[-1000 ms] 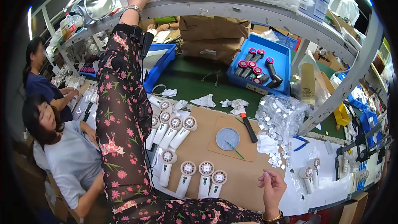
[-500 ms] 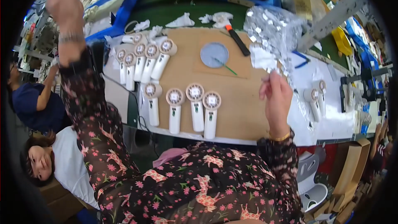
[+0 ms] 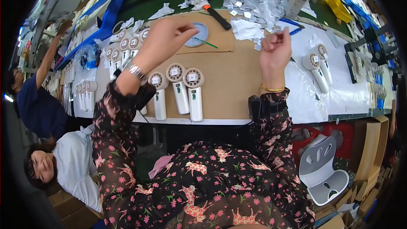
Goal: Assembling and inspecting small handheld electronic beauty devices at a factory workstation.
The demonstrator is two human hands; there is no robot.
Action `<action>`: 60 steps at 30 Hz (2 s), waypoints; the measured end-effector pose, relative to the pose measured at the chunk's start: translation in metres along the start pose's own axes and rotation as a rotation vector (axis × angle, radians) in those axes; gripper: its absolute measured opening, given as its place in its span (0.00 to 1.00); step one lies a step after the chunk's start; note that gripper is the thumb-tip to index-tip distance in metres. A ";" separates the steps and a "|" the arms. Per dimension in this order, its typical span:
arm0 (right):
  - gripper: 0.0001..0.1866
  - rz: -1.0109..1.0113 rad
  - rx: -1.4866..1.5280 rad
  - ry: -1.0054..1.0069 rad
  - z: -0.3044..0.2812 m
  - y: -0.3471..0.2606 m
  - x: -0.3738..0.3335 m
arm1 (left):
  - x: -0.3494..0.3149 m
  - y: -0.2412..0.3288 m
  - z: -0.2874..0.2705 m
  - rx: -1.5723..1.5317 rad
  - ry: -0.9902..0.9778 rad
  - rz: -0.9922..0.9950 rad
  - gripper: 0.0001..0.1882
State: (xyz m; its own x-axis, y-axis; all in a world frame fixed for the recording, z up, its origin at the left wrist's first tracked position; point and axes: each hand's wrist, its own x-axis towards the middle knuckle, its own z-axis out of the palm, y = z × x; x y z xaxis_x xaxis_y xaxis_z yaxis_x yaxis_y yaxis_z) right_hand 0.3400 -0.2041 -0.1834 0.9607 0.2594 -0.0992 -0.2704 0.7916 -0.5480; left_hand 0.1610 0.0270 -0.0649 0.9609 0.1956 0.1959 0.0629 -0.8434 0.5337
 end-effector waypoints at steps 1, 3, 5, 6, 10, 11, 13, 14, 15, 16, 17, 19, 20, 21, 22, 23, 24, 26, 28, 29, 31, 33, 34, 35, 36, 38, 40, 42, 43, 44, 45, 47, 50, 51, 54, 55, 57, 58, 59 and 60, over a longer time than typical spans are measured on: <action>0.19 -0.046 0.034 0.007 -0.008 -0.011 0.008 | 0.023 0.011 0.010 0.029 -0.037 0.048 0.13; 0.17 -0.118 0.115 0.007 -0.013 -0.022 0.017 | 0.061 0.020 0.033 0.238 -0.102 0.167 0.13; 0.17 -0.093 0.130 0.028 -0.018 -0.019 0.024 | 0.099 0.022 0.070 0.350 -0.159 0.151 0.14; 0.16 -0.065 0.132 0.050 -0.021 -0.017 0.027 | 0.118 0.023 0.090 0.351 -0.166 0.166 0.14; 0.14 -0.002 0.120 0.025 -0.017 -0.013 0.025 | 0.161 0.015 0.141 0.487 -0.179 0.222 0.16; 0.14 0.013 0.106 0.004 -0.016 -0.013 0.024 | 0.168 0.013 0.150 0.528 -0.187 0.244 0.16; 0.14 0.007 0.118 0.002 -0.015 -0.014 0.025 | 0.179 0.002 0.165 0.572 -0.198 0.269 0.17; 0.14 0.010 0.126 -0.007 -0.012 -0.013 0.024 | 0.182 -0.006 0.169 0.581 -0.171 0.262 0.17; 0.14 0.011 0.132 -0.011 -0.013 -0.013 0.025 | 0.184 -0.011 0.173 0.585 -0.146 0.257 0.18; 0.14 0.010 0.137 -0.012 -0.011 -0.012 0.025 | 0.186 -0.017 0.174 0.590 -0.121 0.250 0.18; 0.13 -0.001 0.117 -0.004 -0.017 -0.012 0.027 | 0.187 -0.011 0.172 0.587 -0.127 0.259 0.18; 0.12 -0.020 0.079 0.005 -0.024 -0.013 0.031 | 0.194 0.000 0.156 0.315 -0.109 0.199 0.16; 0.12 -0.020 0.082 0.002 -0.020 -0.011 0.030 | 0.195 0.009 0.142 0.186 -0.092 0.162 0.15; 0.14 -0.023 -0.011 -0.001 -0.014 -0.009 0.027 | 0.192 0.021 0.132 0.188 -0.092 0.165 0.15; 0.16 -0.033 -0.108 0.004 -0.013 -0.010 0.026 | 0.183 0.036 0.127 0.044 -0.099 0.145 0.14; 0.18 -0.043 -0.206 0.010 -0.012 -0.012 0.024 | 0.170 0.052 0.123 -0.101 -0.106 0.124 0.13; 0.18 -0.046 -0.202 0.000 -0.005 -0.013 0.020 | 0.155 0.061 0.114 -0.235 -0.100 0.098 0.13; 0.25 0.183 0.110 -0.190 0.006 -0.012 0.009 | 0.128 0.068 0.120 -0.030 0.091 0.305 0.12; 0.28 0.301 0.263 -0.295 0.010 -0.010 0.009 | 0.114 0.072 0.127 0.382 0.451 0.706 0.12; 0.30 0.395 0.412 -0.440 0.005 -0.009 0.012 | 0.115 0.070 0.122 0.389 0.461 0.705 0.12; 0.36 0.585 0.711 -0.712 0.011 -0.014 0.005 | 0.116 0.064 0.113 0.541 0.507 0.780 0.12; 0.37 0.587 0.612 -0.641 0.018 -0.011 -0.005 | 0.115 0.058 0.108 0.619 0.532 0.813 0.13; 0.38 0.581 0.514 -0.568 0.021 -0.009 -0.012 | 0.115 0.057 0.107 0.586 0.485 0.727 0.13; 0.39 0.570 0.415 -0.495 0.027 -0.010 -0.017 | 0.116 0.056 0.108 0.549 0.442 0.645 0.14; 0.39 0.568 0.410 -0.497 0.029 -0.009 -0.019 | 0.118 0.055 0.109 0.511 0.397 0.565 0.14; 0.41 0.601 0.393 -0.548 0.030 -0.006 -0.020 | 0.120 0.046 0.106 0.436 0.307 0.476 0.15; 0.42 0.603 0.379 -0.572 0.024 -0.004 -0.016 | 0.122 0.042 0.100 0.289 0.113 0.306 0.16; 0.43 0.602 0.542 -0.793 0.016 0.000 -0.006 | 0.125 0.042 0.088 0.021 0.151 0.171 0.16; 0.43 0.601 0.622 -0.903 0.013 -0.001 -0.003 | 0.126 0.042 0.081 -0.240 0.183 0.019 0.16; 0.43 0.591 0.618 -0.900 0.007 -0.003 -0.001 | 0.126 0.043 0.078 -0.500 0.208 -0.137 0.16; 0.44 0.579 0.584 -0.816 0.018 -0.008 -0.008 | 0.121 0.041 0.072 -0.496 0.214 -0.135 0.16; 0.44 0.545 0.511 -0.632 0.029 -0.018 -0.019 | 0.103 0.039 0.071 -0.281 0.331 0.141 0.17; 0.45 0.558 0.668 -0.776 0.020 -0.018 -0.008 | 0.102 0.043 0.089 -0.087 0.442 0.453 0.18; 0.45 0.570 0.750 -0.854 0.022 -0.018 -0.008 | 0.103 0.046 0.096 0.014 0.508 0.626 0.18; 0.46 0.553 0.577 -0.709 0.025 -0.017 -0.014 | 0.105 0.041 0.095 0.167 0.469 0.647 0.18; 0.47 0.540 0.487 -0.637 0.027 -0.018 -0.017 | 0.107 0.041 0.092 0.213 0.368 0.501 0.17; 0.45 0.554 0.512 -0.663 0.026 -0.018 -0.017 | 0.108 0.046 0.087 0.254 0.266 0.353 0.17; 0.44 0.566 0.537 -0.694 0.025 -0.018 -0.017 | 0.109 0.050 0.082 0.147 0.221 0.237 0.17; 0.43 0.578 0.563 -0.725 0.024 -0.017 -0.017 | 0.110 0.055 0.078 0.040 0.175 0.122 0.17; 0.43 0.573 0.560 -0.722 0.025 -0.018 -0.017 | 0.112 0.058 0.077 -0.068 0.126 0.012 0.17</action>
State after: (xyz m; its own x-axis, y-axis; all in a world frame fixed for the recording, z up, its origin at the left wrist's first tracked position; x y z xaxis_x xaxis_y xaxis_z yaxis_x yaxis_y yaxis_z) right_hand 0.3269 -0.2092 -0.1513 0.4668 0.7917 0.3941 -0.8346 0.5418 -0.0998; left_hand 0.2928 -0.0389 -0.0756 0.9197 0.2511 0.3018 0.0294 -0.8108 0.5846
